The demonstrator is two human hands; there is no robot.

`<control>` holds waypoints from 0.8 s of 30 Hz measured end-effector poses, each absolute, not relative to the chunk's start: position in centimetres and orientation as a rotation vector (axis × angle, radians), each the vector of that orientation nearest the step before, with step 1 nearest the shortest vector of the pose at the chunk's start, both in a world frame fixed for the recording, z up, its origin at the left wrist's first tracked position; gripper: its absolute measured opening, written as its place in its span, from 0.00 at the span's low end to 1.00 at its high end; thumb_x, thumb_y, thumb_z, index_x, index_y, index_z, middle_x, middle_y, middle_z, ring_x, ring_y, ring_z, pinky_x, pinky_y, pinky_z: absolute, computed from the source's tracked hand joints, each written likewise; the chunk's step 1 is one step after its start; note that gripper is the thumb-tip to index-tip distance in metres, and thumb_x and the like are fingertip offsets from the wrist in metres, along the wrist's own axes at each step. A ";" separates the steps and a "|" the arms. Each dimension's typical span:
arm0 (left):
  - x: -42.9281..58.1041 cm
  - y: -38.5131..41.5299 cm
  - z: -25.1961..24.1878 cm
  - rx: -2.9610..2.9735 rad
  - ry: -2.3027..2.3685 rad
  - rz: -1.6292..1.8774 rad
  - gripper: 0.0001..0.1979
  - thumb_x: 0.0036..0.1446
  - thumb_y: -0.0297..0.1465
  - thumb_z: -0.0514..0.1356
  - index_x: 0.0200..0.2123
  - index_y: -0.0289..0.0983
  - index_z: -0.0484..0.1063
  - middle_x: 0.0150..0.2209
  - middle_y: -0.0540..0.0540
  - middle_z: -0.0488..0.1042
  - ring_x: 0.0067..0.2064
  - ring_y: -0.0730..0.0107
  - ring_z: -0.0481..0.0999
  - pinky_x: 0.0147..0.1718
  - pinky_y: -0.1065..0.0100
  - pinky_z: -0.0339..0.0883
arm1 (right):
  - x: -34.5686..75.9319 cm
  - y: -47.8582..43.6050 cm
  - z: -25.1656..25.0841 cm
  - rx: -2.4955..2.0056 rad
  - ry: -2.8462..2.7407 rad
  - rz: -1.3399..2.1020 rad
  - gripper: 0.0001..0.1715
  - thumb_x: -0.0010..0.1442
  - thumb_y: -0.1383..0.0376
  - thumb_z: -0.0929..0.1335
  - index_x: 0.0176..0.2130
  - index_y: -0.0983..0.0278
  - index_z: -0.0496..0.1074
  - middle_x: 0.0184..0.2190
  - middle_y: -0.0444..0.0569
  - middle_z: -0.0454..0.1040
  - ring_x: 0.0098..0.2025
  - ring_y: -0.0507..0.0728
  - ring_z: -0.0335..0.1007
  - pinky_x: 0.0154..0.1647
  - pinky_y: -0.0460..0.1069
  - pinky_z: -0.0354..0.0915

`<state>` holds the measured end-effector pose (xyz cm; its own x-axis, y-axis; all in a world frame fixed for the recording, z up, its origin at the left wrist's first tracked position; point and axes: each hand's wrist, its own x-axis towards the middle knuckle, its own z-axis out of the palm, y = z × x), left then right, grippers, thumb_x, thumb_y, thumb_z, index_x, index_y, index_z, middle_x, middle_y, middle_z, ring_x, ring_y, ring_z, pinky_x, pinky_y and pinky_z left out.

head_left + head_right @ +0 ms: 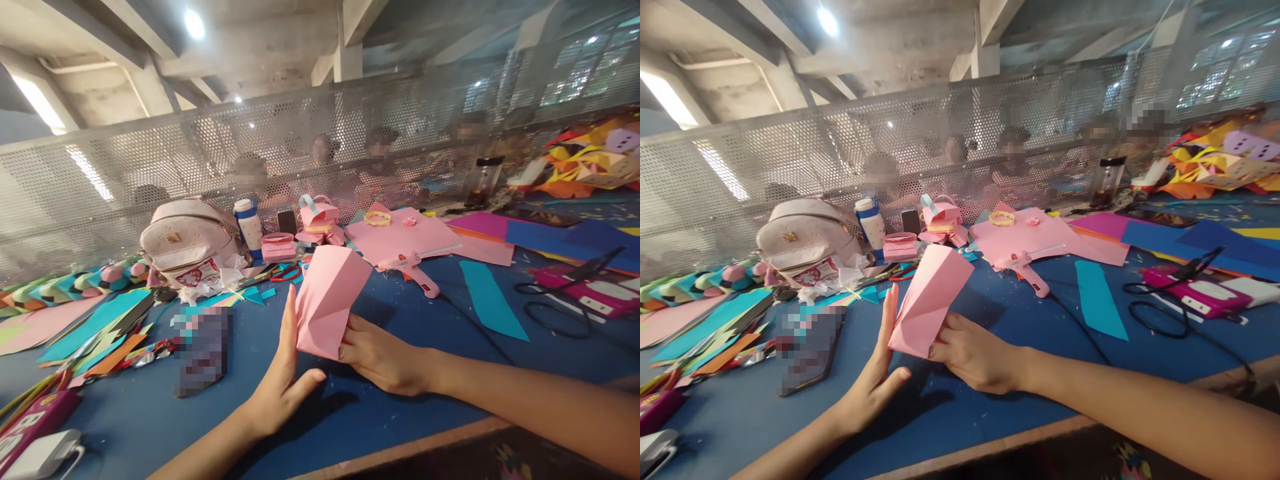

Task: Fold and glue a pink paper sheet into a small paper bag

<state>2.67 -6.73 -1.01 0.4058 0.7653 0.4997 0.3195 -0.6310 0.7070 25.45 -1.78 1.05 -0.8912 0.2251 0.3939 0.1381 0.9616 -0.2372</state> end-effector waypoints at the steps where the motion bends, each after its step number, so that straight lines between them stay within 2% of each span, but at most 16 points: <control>1: 2.8 -7.0 -1.1 2.105 0.913 1.150 0.43 0.65 0.45 0.52 0.69 0.49 0.22 0.72 0.50 0.21 0.72 0.55 0.28 0.69 0.52 0.30 | 25.4 -1.8 1.0 -0.270 -2.700 0.248 0.39 0.63 0.74 0.60 0.69 0.58 0.49 0.65 0.54 0.60 0.66 0.62 0.50 0.66 0.61 0.50; 5: 2.8 -7.1 -1.1 1.946 0.916 1.144 0.41 0.66 0.46 0.50 0.69 0.51 0.22 0.72 0.52 0.22 0.72 0.56 0.28 0.69 0.52 0.29 | 25.4 -1.9 1.4 -0.304 -2.742 0.123 0.37 0.62 0.72 0.61 0.68 0.58 0.53 0.64 0.53 0.62 0.66 0.64 0.49 0.65 0.62 0.51; 8: 2.8 -6.5 -1.1 1.782 0.960 1.126 0.45 0.63 0.44 0.56 0.69 0.52 0.24 0.72 0.52 0.25 0.72 0.56 0.29 0.69 0.52 0.32 | 25.5 -1.8 1.8 -0.312 -2.767 0.070 0.34 0.63 0.71 0.61 0.66 0.56 0.57 0.63 0.52 0.63 0.66 0.64 0.50 0.65 0.63 0.50; 10: 2.7 -5.8 -1.1 1.685 0.955 1.124 0.50 0.60 0.43 0.60 0.69 0.51 0.23 0.73 0.49 0.31 0.72 0.55 0.35 0.68 0.52 0.37 | 25.5 -1.6 1.6 -0.311 -2.795 0.075 0.32 0.64 0.71 0.61 0.65 0.56 0.59 0.61 0.51 0.65 0.64 0.63 0.54 0.65 0.62 0.51; 12: 2.4 -5.0 -1.1 1.644 0.943 1.118 0.53 0.58 0.41 0.63 0.69 0.48 0.22 0.72 0.44 0.41 0.71 0.54 0.45 0.67 0.52 0.45 | 25.4 -1.6 1.1 -0.304 -2.827 0.109 0.32 0.63 0.72 0.61 0.64 0.59 0.61 0.60 0.53 0.67 0.63 0.62 0.56 0.65 0.61 0.52; 14: 2.1 -4.2 -1.1 1.642 0.965 1.103 0.51 0.57 0.41 0.64 0.70 0.44 0.30 0.68 0.39 0.53 0.68 0.53 0.55 0.65 0.54 0.53 | 25.3 -1.7 0.5 -0.297 -2.864 0.164 0.30 0.62 0.71 0.62 0.63 0.64 0.63 0.58 0.56 0.69 0.61 0.62 0.60 0.64 0.60 0.55; 16: 1.6 -3.5 -1.4 1.652 1.011 1.057 0.46 0.55 0.41 0.65 0.69 0.40 0.44 0.64 0.37 0.62 0.65 0.51 0.62 0.62 0.54 0.59 | 25.3 -1.9 0.1 -0.324 -2.885 0.238 0.25 0.65 0.67 0.63 0.60 0.68 0.66 0.55 0.59 0.72 0.57 0.63 0.64 0.62 0.60 0.57; 19: 0.9 -3.0 -1.9 1.677 1.033 0.992 0.41 0.51 0.41 0.68 0.64 0.40 0.55 0.61 0.38 0.66 0.62 0.50 0.67 0.58 0.55 0.65 | 25.4 -2.0 0.4 -0.337 -2.858 0.440 0.24 0.67 0.60 0.64 0.58 0.68 0.68 0.54 0.59 0.73 0.57 0.63 0.65 0.62 0.58 0.58; 22: 0.4 -2.9 -2.1 1.668 1.013 0.971 0.38 0.50 0.40 0.70 0.62 0.40 0.59 0.59 0.38 0.69 0.59 0.50 0.70 0.55 0.54 0.68 | 25.9 -1.2 1.4 -0.388 -2.707 0.702 0.19 0.69 0.62 0.62 0.55 0.64 0.71 0.54 0.53 0.73 0.57 0.59 0.67 0.59 0.53 0.61; 24: 0.3 -2.8 -2.0 1.651 1.021 0.971 0.33 0.51 0.40 0.69 0.57 0.38 0.65 0.55 0.39 0.73 0.56 0.50 0.73 0.53 0.53 0.69 | 26.3 -0.2 1.8 -0.563 -2.488 0.783 0.17 0.69 0.63 0.60 0.48 0.62 0.75 0.49 0.51 0.76 0.52 0.57 0.71 0.54 0.52 0.64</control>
